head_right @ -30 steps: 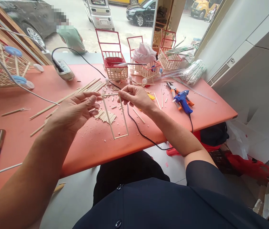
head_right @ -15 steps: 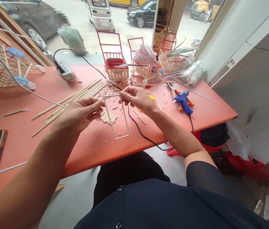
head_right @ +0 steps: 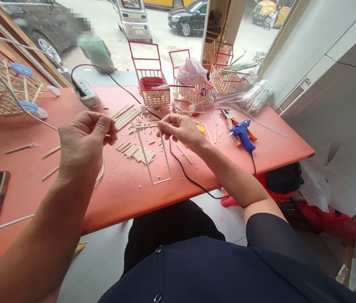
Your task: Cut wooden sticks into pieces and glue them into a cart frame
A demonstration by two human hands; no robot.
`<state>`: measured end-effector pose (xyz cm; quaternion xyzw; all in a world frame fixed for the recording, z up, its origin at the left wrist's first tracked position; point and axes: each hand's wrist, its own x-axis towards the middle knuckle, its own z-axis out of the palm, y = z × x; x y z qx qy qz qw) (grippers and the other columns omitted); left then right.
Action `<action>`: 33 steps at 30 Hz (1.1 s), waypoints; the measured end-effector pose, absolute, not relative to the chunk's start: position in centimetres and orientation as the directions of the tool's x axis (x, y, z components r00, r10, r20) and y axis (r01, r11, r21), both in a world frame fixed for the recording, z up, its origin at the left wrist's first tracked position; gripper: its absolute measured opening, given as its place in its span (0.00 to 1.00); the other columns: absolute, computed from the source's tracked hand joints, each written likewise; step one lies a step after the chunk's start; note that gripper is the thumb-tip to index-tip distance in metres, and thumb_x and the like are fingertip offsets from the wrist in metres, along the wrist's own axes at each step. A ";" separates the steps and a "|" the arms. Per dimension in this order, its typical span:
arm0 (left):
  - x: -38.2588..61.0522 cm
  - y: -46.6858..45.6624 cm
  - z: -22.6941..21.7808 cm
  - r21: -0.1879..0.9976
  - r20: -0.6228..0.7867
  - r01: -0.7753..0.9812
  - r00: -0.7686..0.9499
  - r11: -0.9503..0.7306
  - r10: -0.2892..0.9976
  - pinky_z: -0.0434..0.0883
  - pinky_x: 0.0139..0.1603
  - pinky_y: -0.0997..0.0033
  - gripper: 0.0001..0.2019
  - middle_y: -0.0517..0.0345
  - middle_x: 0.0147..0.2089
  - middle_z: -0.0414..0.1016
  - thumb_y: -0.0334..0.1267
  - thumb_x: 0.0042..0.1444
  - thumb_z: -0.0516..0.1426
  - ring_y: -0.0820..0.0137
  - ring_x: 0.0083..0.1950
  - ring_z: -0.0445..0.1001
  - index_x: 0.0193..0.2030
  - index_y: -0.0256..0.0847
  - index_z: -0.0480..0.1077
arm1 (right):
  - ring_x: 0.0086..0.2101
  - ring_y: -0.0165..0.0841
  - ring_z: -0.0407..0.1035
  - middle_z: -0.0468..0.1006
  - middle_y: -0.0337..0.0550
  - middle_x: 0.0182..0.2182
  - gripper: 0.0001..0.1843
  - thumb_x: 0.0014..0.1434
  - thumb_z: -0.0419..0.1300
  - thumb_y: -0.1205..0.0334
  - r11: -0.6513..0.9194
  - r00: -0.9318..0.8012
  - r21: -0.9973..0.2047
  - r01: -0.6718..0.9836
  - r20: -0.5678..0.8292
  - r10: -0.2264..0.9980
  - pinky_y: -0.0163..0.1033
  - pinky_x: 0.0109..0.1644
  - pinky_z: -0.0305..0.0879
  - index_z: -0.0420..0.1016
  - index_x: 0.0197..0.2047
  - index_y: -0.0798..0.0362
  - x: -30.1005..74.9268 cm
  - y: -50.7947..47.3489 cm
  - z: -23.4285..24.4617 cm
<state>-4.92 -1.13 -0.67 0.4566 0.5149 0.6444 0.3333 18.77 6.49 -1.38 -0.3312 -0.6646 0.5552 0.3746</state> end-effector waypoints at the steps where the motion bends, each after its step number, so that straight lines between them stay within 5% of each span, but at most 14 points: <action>1: -5.0 -1.1 -0.6 0.972 0.217 -0.018 -0.324 -0.235 0.921 0.61 0.28 0.69 0.17 0.65 0.25 0.65 0.41 0.68 0.70 0.75 0.25 0.62 0.29 0.44 0.72 | 0.28 0.22 0.69 0.85 0.42 0.31 0.33 0.60 0.79 0.32 0.163 -0.498 -0.986 0.025 0.129 0.858 0.30 0.26 0.61 0.74 0.35 0.52 18.8 6.5 -1.4; 5: -5.1 -0.7 -1.0 0.976 0.059 -0.195 -0.173 -0.093 0.983 0.45 0.21 0.70 0.34 0.70 0.21 0.46 0.56 0.66 0.73 0.80 0.20 0.45 0.21 0.44 0.59 | 0.27 0.22 0.69 0.85 0.42 0.31 0.32 0.60 0.79 0.33 0.154 -0.486 -0.987 0.036 0.117 0.866 0.30 0.26 0.61 0.74 0.34 0.52 18.8 6.5 -1.3; 8: -5.0 -0.6 -1.0 0.973 0.008 -0.226 -0.132 -0.038 0.991 0.54 0.21 0.75 0.31 0.67 0.22 0.57 0.51 0.63 0.75 0.80 0.21 0.55 0.22 0.42 0.63 | 0.27 0.22 0.69 0.85 0.42 0.31 0.32 0.59 0.80 0.33 0.150 -0.486 -0.988 0.040 0.112 0.867 0.29 0.26 0.61 0.74 0.34 0.52 18.7 6.6 -1.5; 11: -4.7 -0.9 -0.8 0.975 -0.034 -0.224 -0.128 0.005 0.991 0.64 0.25 0.76 0.11 0.57 0.32 0.79 0.35 0.55 0.77 0.78 0.26 0.69 0.34 0.38 0.80 | 0.27 0.22 0.69 0.85 0.42 0.30 0.33 0.57 0.81 0.33 0.154 -0.490 -0.988 0.018 0.126 0.862 0.29 0.25 0.60 0.74 0.34 0.52 18.7 6.7 -1.6; 13: -4.6 -1.1 -0.9 0.976 -0.065 -0.215 -0.094 0.044 0.993 0.65 0.26 0.75 0.13 0.51 0.40 0.85 0.32 0.48 0.77 0.77 0.27 0.72 0.40 0.36 0.85 | 0.27 0.22 0.69 0.85 0.42 0.30 0.33 0.57 0.81 0.33 0.155 -0.490 -0.988 0.014 0.128 0.862 0.29 0.25 0.60 0.75 0.34 0.52 18.7 6.7 -1.6; 22: -4.1 -1.0 -2.0 0.983 -0.065 -0.177 -0.087 0.048 0.994 0.69 0.30 0.71 0.19 0.51 0.32 0.83 0.42 0.37 0.81 0.71 0.29 0.75 0.34 0.36 0.85 | 0.26 0.23 0.69 0.85 0.42 0.30 0.31 0.59 0.80 0.34 0.153 -0.485 -0.988 0.031 0.119 0.866 0.29 0.25 0.60 0.75 0.34 0.52 18.6 6.5 -1.4; 33: -4.0 -1.2 -1.5 0.997 -0.005 -0.077 -0.018 0.004 1.000 0.59 0.24 0.72 0.15 0.57 0.24 0.74 0.44 0.43 0.78 0.76 0.22 0.62 0.27 0.39 0.80 | 0.27 0.22 0.69 0.85 0.42 0.30 0.32 0.60 0.80 0.34 0.161 -0.500 -0.986 0.034 0.123 0.857 0.30 0.25 0.60 0.74 0.34 0.52 18.6 6.5 -1.4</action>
